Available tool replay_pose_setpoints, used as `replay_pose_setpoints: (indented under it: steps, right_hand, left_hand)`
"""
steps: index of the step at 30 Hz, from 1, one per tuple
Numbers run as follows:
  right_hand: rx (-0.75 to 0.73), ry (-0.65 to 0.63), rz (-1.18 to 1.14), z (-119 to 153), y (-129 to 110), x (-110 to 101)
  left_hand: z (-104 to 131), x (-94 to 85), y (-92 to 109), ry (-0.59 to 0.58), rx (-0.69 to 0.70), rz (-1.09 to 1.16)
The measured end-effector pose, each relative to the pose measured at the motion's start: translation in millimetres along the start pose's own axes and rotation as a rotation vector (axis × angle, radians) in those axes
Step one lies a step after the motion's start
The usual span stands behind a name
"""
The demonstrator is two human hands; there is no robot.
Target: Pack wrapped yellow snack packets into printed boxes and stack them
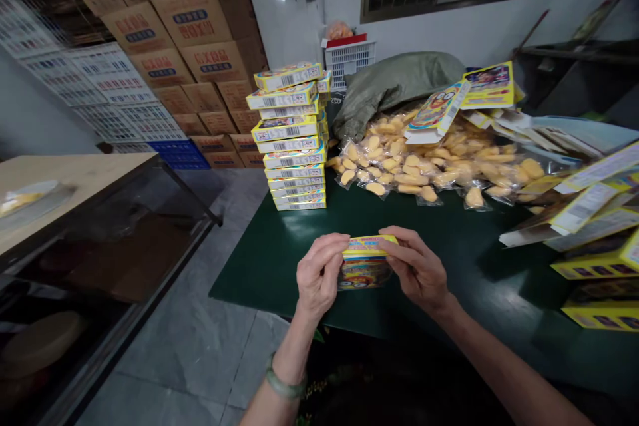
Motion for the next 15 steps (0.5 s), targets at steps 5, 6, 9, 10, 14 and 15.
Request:
replay_pose_setpoints:
  steps: [5, 6, 9, 10, 14, 15]
  right_hand:
    - [0.06, 0.029, -0.091, 0.7, 5.3, 3.8]
    - [0.074, 0.026, -0.106, 1.2, 7.3, 5.0]
    - [0.112, 0.026, -0.119, 1.2, 11.7, 7.7]
    - [0.119, 0.027, -0.12, 0.2, 11.5, 7.9]
    - [0.137, -0.033, -0.081, -3.8, 2.7, -1.0]
    - [0.145, -0.065, -0.035, -2.4, 0.7, -8.6]
  left_hand:
    - [8.2, 2.3, 4.4, 0.003, 0.111, -0.116]
    - [9.3, 2.8, 4.2, -0.001, 0.12, -0.126]
    - [7.0, 2.9, 3.3, 0.013, 0.114, -0.103]
    - [4.0, 2.9, 3.0, 0.019, 0.101, -0.085]
    - [-12.6, 16.3, 0.9, -0.102, 0.01, -0.118]
    - [-15.3, 20.8, 1.4, -0.14, 0.006, -0.137]
Point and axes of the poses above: each hand's wrist, its own z-axis away from the middle knuckle, its own x-axis out of the palm, y = z × x, the point moved 8 cm from there along -z, towards the middle knuckle, and after that the axes turned 3 degrees about -x, right-handed, at the moved point
